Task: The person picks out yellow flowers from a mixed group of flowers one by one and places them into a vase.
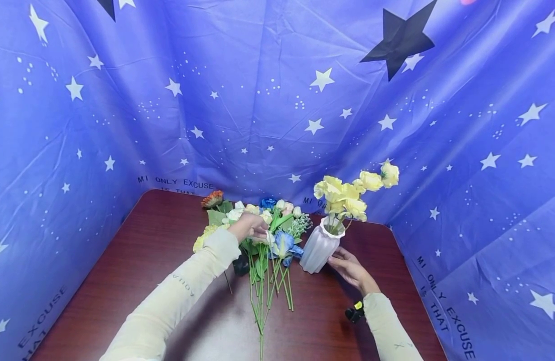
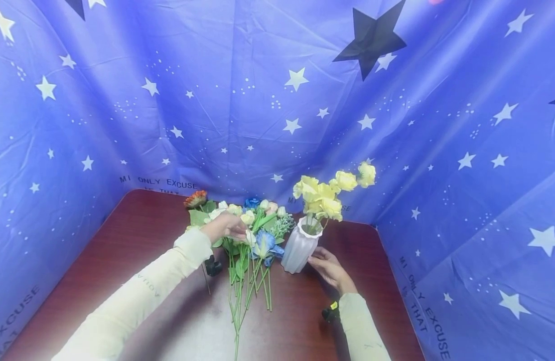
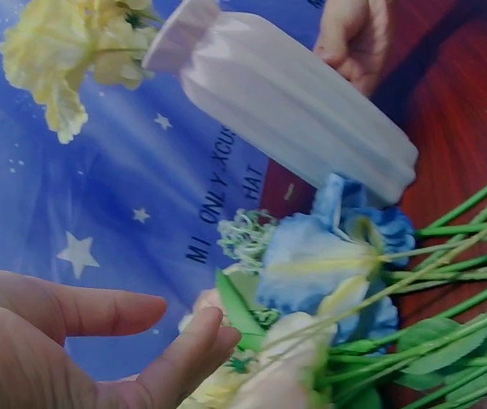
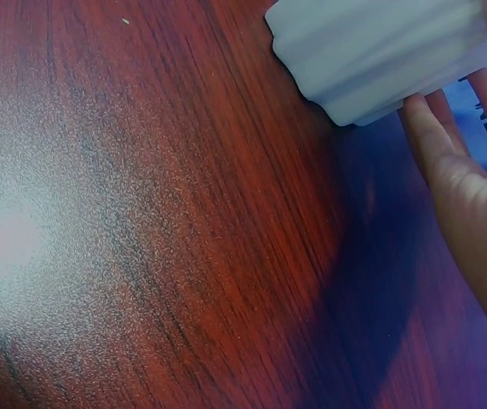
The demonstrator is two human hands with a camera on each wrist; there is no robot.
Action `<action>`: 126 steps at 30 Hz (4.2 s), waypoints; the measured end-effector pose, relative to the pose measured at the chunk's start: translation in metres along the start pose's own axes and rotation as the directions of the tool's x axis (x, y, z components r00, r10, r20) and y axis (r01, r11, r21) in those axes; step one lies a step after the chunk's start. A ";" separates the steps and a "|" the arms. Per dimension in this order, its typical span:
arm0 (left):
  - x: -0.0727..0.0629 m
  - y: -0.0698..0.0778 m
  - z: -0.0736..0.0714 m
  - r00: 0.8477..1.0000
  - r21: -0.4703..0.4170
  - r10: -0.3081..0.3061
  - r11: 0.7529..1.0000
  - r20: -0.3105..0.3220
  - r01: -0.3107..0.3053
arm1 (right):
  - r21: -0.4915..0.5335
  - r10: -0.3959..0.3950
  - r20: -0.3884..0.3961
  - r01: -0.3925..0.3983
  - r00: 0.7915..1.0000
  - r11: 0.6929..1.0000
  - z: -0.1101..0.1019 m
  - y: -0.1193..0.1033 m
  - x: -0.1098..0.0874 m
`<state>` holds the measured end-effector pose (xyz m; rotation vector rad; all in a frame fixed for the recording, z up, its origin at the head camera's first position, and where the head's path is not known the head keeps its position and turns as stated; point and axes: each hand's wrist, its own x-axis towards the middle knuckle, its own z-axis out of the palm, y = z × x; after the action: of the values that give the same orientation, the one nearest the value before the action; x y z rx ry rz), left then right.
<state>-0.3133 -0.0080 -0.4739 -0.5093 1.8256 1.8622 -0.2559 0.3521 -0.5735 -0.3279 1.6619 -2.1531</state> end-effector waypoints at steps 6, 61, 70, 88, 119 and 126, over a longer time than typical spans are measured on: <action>0.061 -0.037 0.001 1.000 -0.027 0.001 1.000 -0.009 -0.001 | -0.008 -0.009 -0.007 0.009 1.000 1.000 0.000 -0.001 0.000; 0.000 -0.063 0.040 0.956 0.187 0.096 0.981 -0.278 -0.044 | 0.040 0.021 0.027 -0.022 0.999 0.999 0.013 -0.012 -0.004; 0.000 -0.062 0.042 0.938 0.261 0.155 0.962 -0.310 -0.073 | -0.001 0.011 -0.012 -0.011 1.000 1.000 0.003 -0.001 -0.001; -0.001 -0.060 0.035 0.969 0.210 0.149 0.972 -0.199 -0.106 | 0.069 0.030 0.021 -0.031 0.999 0.997 0.015 -0.015 -0.004; -0.012 -0.050 0.025 0.994 0.000 0.112 0.994 0.002 -0.112 | -0.002 0.023 -0.049 -0.024 0.999 1.000 0.003 -0.002 -0.002; -0.015 -0.032 0.024 0.993 0.032 0.106 0.994 0.048 -0.108 | 0.007 0.018 -0.036 -0.017 0.999 1.000 0.002 -0.005 0.001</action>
<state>-0.2811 0.0151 -0.4904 -0.3591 1.8840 1.8928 -0.2565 0.3514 -0.5678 -0.2727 1.6713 -2.1633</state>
